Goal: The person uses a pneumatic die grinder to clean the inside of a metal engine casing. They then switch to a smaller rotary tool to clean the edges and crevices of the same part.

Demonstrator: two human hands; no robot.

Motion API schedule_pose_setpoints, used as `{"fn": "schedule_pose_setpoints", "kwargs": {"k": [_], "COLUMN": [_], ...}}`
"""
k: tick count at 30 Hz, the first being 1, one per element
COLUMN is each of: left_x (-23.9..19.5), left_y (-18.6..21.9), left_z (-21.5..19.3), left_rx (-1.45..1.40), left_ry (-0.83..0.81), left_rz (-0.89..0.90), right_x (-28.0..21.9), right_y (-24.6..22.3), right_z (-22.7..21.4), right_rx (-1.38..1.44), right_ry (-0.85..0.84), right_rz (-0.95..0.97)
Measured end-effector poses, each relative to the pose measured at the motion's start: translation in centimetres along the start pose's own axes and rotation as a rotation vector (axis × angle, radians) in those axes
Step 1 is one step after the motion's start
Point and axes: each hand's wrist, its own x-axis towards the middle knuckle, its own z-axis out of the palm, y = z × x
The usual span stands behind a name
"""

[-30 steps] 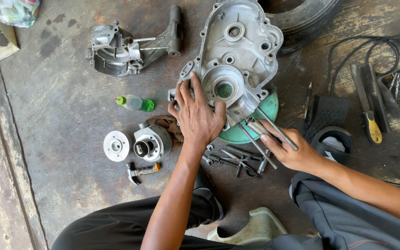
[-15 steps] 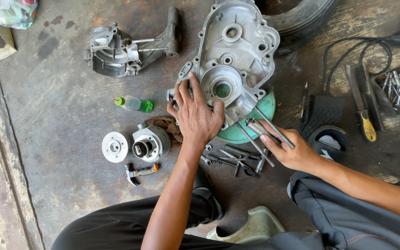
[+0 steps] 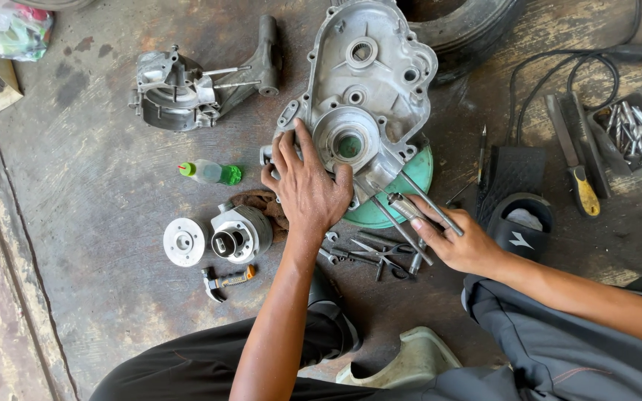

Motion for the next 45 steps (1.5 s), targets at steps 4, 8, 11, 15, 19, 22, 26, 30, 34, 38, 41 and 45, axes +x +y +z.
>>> {"fn": "schedule_pose_setpoints", "kwargs": {"k": [4, 8, 11, 15, 19, 22, 26, 30, 34, 38, 41, 45], "left_x": [0.0, 0.1, 0.0, 0.0, 0.0, 0.0, 0.0, -0.2, -0.1, -0.1, -0.1, -0.1], "left_y": [0.0, 0.0, -0.1, -0.1, 0.1, 0.1, 0.1, 0.2, 0.0, 0.1, 0.1, 0.1], "left_z": [0.1, 0.1, 0.1, 0.2, -0.1, 0.0, 0.0, 0.1, 0.1, 0.1, 0.1, 0.0], "left_rx": [-0.001, -0.007, -0.012, -0.002, -0.009, -0.01, -0.002, 0.0, 0.005, 0.006, 0.007, 0.01], "left_ry": [0.0, -0.01, -0.009, -0.001, 0.004, 0.002, 0.009, 0.02, 0.012, 0.003, 0.002, -0.006], "left_rz": [0.006, -0.004, -0.005, -0.002, -0.003, -0.005, -0.003, 0.002, 0.005, -0.002, -0.003, -0.007], "right_x": [-0.2, -0.2, -0.1, 0.1, -0.2, -0.3, -0.4, -0.6, -0.4, -0.4, -0.2, -0.1], "right_y": [0.6, 0.6, 0.3, 0.2, 1.0, 1.0, 0.7, 0.6, 0.0, -0.2, -0.3, -0.2], "right_z": [0.1, -0.1, 0.0, 0.1, -0.2, -0.2, -0.4, -0.4, -0.2, -0.4, -0.4, -0.2], "right_rx": [0.027, 0.035, 0.015, -0.001, 0.052, 0.041, 0.047, 0.07, 0.057, 0.079, 0.076, 0.077], "right_ry": [0.008, -0.01, -0.008, -0.001, -0.023, -0.021, -0.019, -0.031, -0.023, -0.044, -0.05, -0.041], "right_rz": [0.011, 0.029, 0.026, 0.016, 0.044, 0.036, 0.046, 0.072, 0.054, 0.072, 0.058, 0.054]}}
